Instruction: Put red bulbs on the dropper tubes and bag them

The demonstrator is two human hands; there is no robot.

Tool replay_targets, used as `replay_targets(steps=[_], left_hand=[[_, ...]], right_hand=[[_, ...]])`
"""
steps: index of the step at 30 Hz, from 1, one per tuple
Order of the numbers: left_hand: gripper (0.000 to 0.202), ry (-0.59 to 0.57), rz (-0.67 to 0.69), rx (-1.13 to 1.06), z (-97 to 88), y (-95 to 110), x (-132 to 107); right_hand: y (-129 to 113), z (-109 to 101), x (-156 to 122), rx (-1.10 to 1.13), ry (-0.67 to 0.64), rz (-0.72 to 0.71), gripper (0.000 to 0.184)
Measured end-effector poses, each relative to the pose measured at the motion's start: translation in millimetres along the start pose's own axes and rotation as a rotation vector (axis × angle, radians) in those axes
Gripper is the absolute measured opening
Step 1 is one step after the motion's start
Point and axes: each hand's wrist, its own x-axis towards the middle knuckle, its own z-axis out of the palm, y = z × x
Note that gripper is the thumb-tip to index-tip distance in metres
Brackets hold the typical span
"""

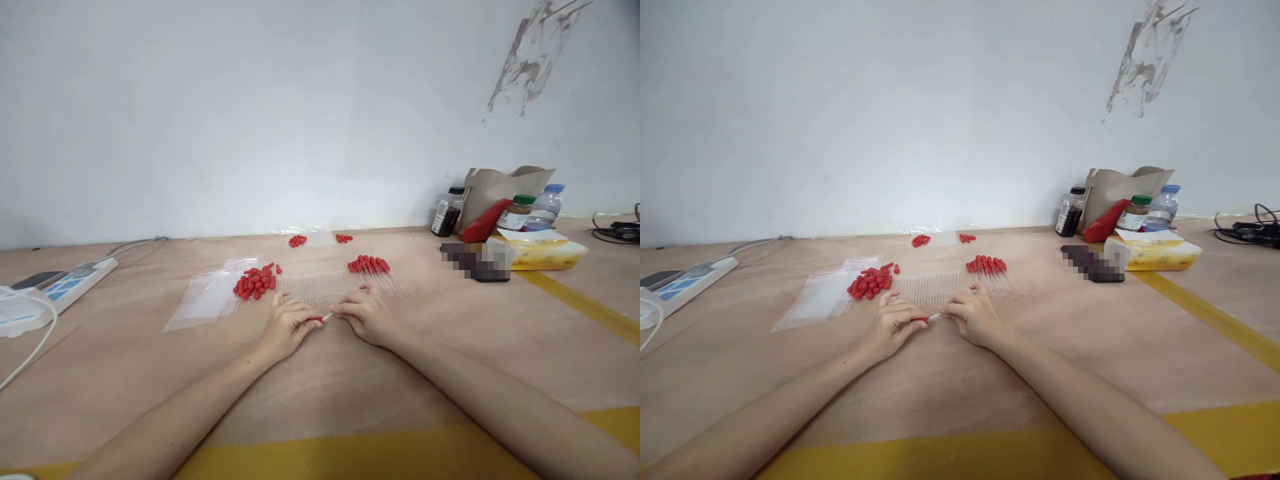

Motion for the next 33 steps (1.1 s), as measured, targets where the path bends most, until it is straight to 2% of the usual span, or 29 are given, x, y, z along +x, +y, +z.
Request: replay_targets(steps=[10,16,22,27,33], left_hand=[[0.015,0.046,0.036,0.079,1.3,-1.8,0.4],[0.015,0.009,0.116,0.136,2.4,-1.0,0.1],[0.015,0.080,0.123,0.179,1.9,-0.3,1.8],[0.015,0.152,0.116,0.262,-1.1,-2.4,2.6],[0.016,0.147,0.128,0.273,1.2,-4.1,-0.7]], right_hand=[[-13.2,-1.1,2.1,-0.139,0.017,-0.036,0.024],[-20.1,3.0,5.6,-0.131,0.001,-0.044,0.025],[-21.3,-0.7,8.9,-0.100,-0.041,-0.001,0.023],[-24.7,-10.8,13.2,-0.195,-0.098,-0.007,0.023],[-33.9,-12.0,14.1,-0.194,-0.176,0.057,0.022]])
